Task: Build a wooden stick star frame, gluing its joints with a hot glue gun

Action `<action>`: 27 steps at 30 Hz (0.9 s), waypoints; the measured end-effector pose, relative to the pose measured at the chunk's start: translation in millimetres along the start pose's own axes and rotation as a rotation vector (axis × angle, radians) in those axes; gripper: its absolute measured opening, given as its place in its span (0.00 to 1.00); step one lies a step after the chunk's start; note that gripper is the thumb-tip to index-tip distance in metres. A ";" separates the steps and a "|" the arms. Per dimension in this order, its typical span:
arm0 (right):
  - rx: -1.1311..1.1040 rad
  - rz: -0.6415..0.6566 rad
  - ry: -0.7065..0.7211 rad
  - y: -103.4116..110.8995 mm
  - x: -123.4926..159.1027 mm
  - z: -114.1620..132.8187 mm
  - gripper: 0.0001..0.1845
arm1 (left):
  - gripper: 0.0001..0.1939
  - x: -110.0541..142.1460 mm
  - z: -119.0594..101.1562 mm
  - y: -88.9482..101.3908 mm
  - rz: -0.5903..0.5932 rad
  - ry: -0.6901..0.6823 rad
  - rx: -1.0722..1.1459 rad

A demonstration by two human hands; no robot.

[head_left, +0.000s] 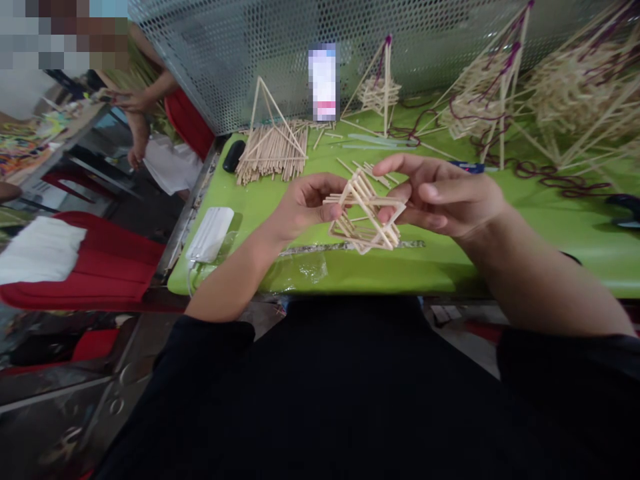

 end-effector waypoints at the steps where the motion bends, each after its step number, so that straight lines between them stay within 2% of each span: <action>1: -0.007 -0.011 0.013 0.0 -0.4 0.2 0.22 | 0.30 -0.5 0.4 1.8 -0.012 -0.028 -0.038; 3: -0.015 -0.079 0.018 2.9 -0.8 -1.0 0.23 | 0.31 -1.1 0.2 9.9 -0.089 -0.113 -0.157; 5: -0.030 -0.158 0.012 6.5 -0.8 -3.1 0.24 | 0.31 0.8 -3.2 22.1 -0.236 -0.234 -0.355; 8: -0.060 -0.236 0.002 10.0 -0.9 -6.7 0.24 | 0.26 11.0 -15.6 30.1 -0.417 -0.465 -0.687; 10: -0.073 -0.249 0.000 10.1 -1.4 -8.8 0.24 | 0.20 19.4 -25.3 23.0 -0.429 -0.622 -0.834; 12: -0.084 -0.241 0.004 8.6 -2.3 -10.4 0.23 | 0.16 26.8 -34.2 11.3 -0.396 -0.722 -0.916; 14: -0.098 -0.240 0.011 7.1 -3.2 -11.3 0.22 | 0.16 30.4 -40.7 0.5 -0.372 -0.721 -0.980; 18: -0.106 -0.285 0.010 7.2 -4.0 -13.3 0.22 | 0.12 31.1 -47.6 -11.6 -0.408 -0.588 -1.183; 20: -0.099 -0.284 0.002 6.5 -4.4 -14.8 0.22 | 0.10 33.1 -52.2 -16.6 -0.399 -0.626 -1.219; 23: -0.084 -0.264 -0.001 4.8 -4.6 -16.7 0.21 | 0.09 36.4 -57.0 -18.2 -0.370 -0.695 -1.166; 27: -0.077 -0.312 -0.009 6.4 -2.6 -18.1 0.21 | 0.07 33.0 -52.4 -14.0 -0.322 -0.583 -1.200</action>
Point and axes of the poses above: each hand's wrist, its own x-axis away from the middle knuckle, its own y-axis out of the back of the hand, z = x × y, the point moved 7 cm from there along -x, towards the middle knuckle, and after that the axes turned 1 degree about z, right-handed, at the moved point
